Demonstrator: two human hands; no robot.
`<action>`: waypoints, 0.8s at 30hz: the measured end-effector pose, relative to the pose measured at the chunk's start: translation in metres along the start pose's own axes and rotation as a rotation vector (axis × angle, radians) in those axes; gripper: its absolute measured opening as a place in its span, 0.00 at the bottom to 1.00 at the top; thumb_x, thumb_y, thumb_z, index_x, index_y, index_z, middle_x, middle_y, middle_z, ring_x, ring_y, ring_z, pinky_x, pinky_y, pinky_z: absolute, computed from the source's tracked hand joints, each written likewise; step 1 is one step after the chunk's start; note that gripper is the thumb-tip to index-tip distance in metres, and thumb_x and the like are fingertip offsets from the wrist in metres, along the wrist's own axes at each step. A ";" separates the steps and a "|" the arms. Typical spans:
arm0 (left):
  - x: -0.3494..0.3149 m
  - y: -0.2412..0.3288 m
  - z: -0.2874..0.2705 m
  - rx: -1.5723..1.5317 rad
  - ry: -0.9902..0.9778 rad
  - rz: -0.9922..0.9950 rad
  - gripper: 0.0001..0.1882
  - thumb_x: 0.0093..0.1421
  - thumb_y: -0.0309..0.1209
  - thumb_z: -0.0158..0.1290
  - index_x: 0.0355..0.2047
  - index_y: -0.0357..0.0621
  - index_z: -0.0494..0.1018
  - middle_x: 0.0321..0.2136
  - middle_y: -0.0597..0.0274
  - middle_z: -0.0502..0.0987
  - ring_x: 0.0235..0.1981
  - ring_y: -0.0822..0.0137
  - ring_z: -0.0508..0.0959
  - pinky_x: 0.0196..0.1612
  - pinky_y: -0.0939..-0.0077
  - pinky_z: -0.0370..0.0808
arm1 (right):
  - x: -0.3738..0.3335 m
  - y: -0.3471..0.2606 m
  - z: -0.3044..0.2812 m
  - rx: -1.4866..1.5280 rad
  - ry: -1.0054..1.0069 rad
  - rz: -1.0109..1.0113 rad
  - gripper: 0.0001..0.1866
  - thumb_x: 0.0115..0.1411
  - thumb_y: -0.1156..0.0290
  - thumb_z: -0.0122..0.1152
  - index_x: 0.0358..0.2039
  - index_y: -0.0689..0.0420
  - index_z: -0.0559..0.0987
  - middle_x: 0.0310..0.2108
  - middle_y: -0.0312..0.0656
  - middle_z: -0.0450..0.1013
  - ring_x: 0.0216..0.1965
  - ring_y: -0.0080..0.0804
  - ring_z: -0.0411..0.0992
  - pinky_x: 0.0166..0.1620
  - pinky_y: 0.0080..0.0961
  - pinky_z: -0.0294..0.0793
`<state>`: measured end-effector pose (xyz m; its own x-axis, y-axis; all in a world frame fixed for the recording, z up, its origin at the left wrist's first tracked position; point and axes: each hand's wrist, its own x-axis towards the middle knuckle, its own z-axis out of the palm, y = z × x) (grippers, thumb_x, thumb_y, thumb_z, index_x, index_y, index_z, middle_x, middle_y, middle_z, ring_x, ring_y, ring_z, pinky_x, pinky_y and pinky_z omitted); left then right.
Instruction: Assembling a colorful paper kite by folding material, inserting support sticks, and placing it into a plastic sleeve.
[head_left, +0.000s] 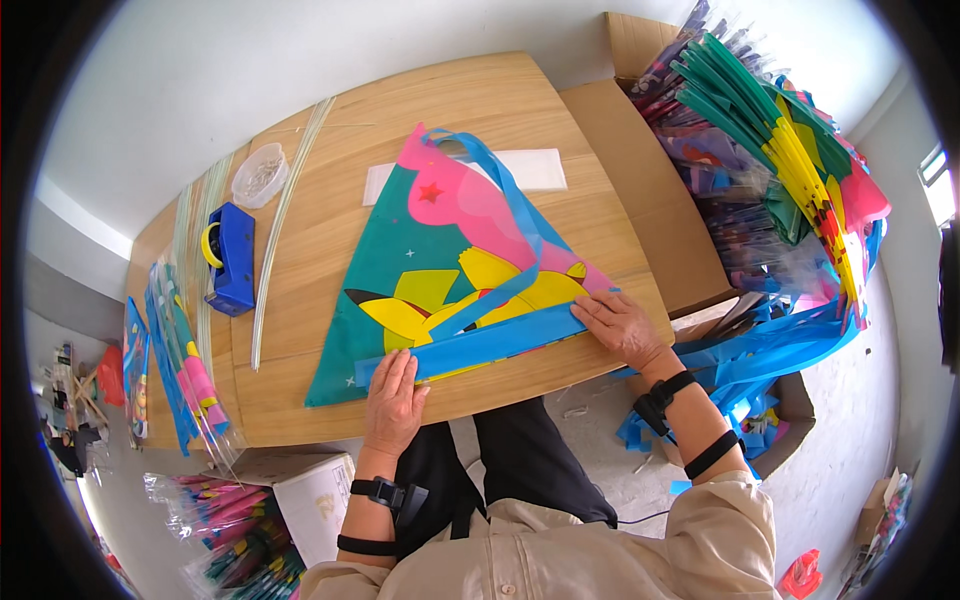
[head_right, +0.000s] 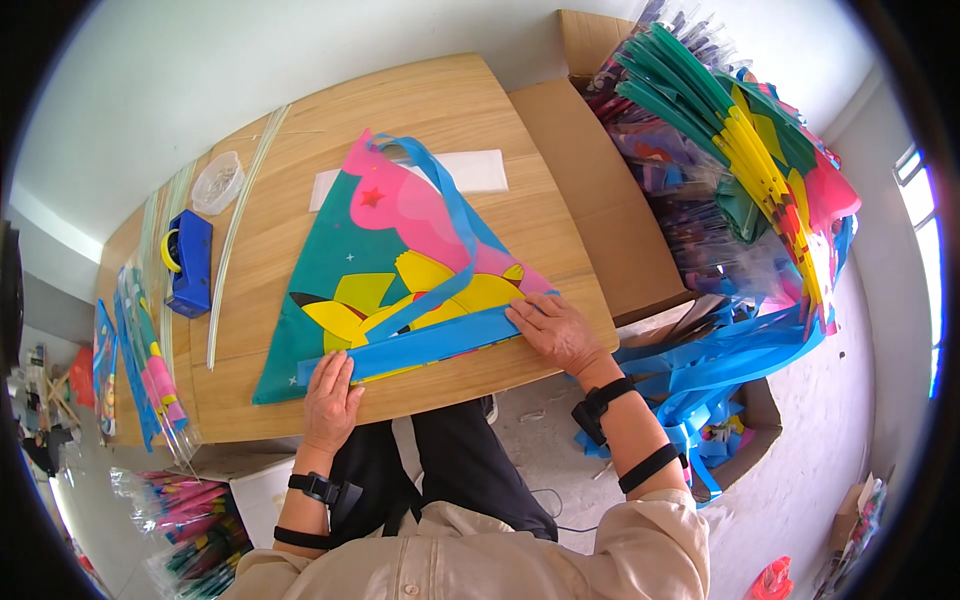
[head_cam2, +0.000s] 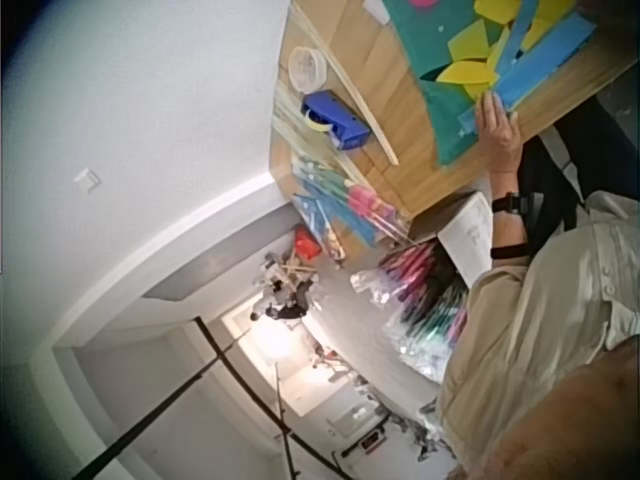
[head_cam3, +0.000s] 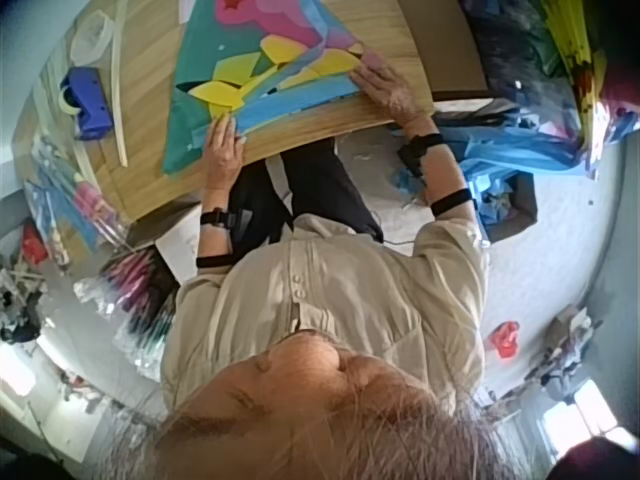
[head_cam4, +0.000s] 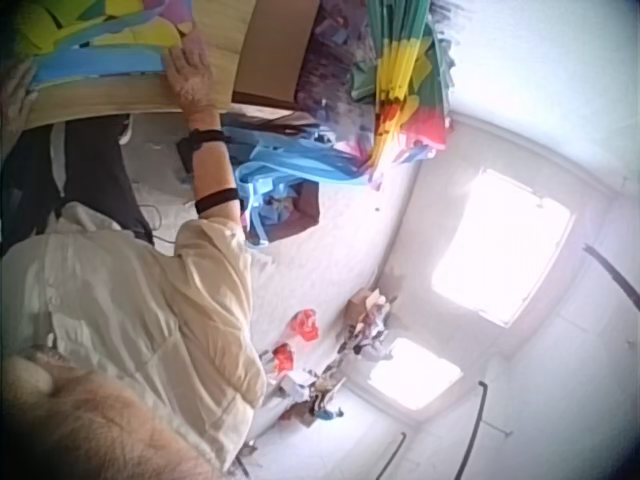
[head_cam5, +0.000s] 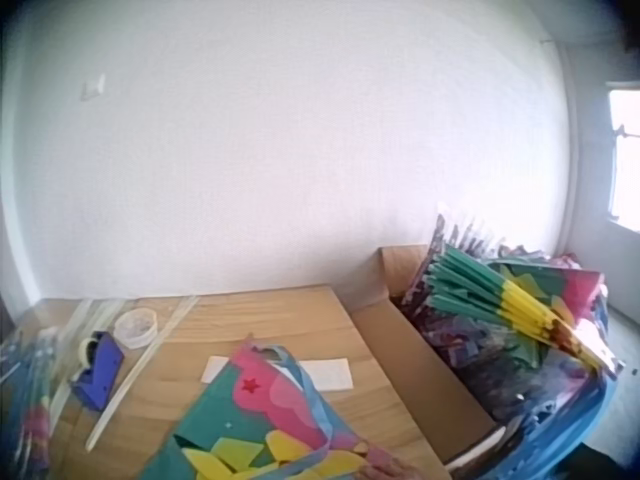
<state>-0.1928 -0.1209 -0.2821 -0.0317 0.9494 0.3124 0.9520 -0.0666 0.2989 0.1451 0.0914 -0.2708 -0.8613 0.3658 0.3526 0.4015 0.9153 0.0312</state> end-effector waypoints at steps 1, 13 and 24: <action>0.000 -0.001 0.000 0.006 0.003 0.009 0.24 0.53 0.25 0.60 0.50 0.31 0.72 0.55 0.51 0.70 0.58 0.50 0.68 0.60 0.59 0.68 | -0.002 0.000 0.002 0.010 -0.026 0.001 0.22 0.53 0.71 0.58 0.51 0.58 0.76 0.54 0.40 0.72 0.56 0.39 0.69 0.59 0.37 0.68; 0.017 -0.014 -0.018 0.173 -0.013 0.214 0.17 0.56 0.23 0.52 0.46 0.34 0.73 0.43 0.49 0.78 0.46 0.54 0.77 0.49 0.64 0.76 | 0.023 -0.024 -0.013 -0.169 -0.208 0.077 0.19 0.60 0.66 0.54 0.50 0.60 0.75 0.52 0.49 0.72 0.57 0.42 0.67 0.62 0.39 0.62; 0.072 -0.058 -0.027 -0.340 -0.263 -0.108 0.10 0.60 0.23 0.50 0.40 0.39 0.78 0.37 0.51 0.80 0.38 0.51 0.78 0.40 0.61 0.75 | 0.059 0.048 0.001 0.424 -0.393 0.395 0.11 0.60 0.62 0.54 0.33 0.56 0.79 0.32 0.49 0.77 0.38 0.51 0.74 0.40 0.47 0.71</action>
<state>-0.2583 -0.0566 -0.2524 -0.0053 0.9994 0.0356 0.7919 -0.0176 0.6104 0.1136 0.1572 -0.2501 -0.7569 0.6452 -0.1044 0.6204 0.6590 -0.4253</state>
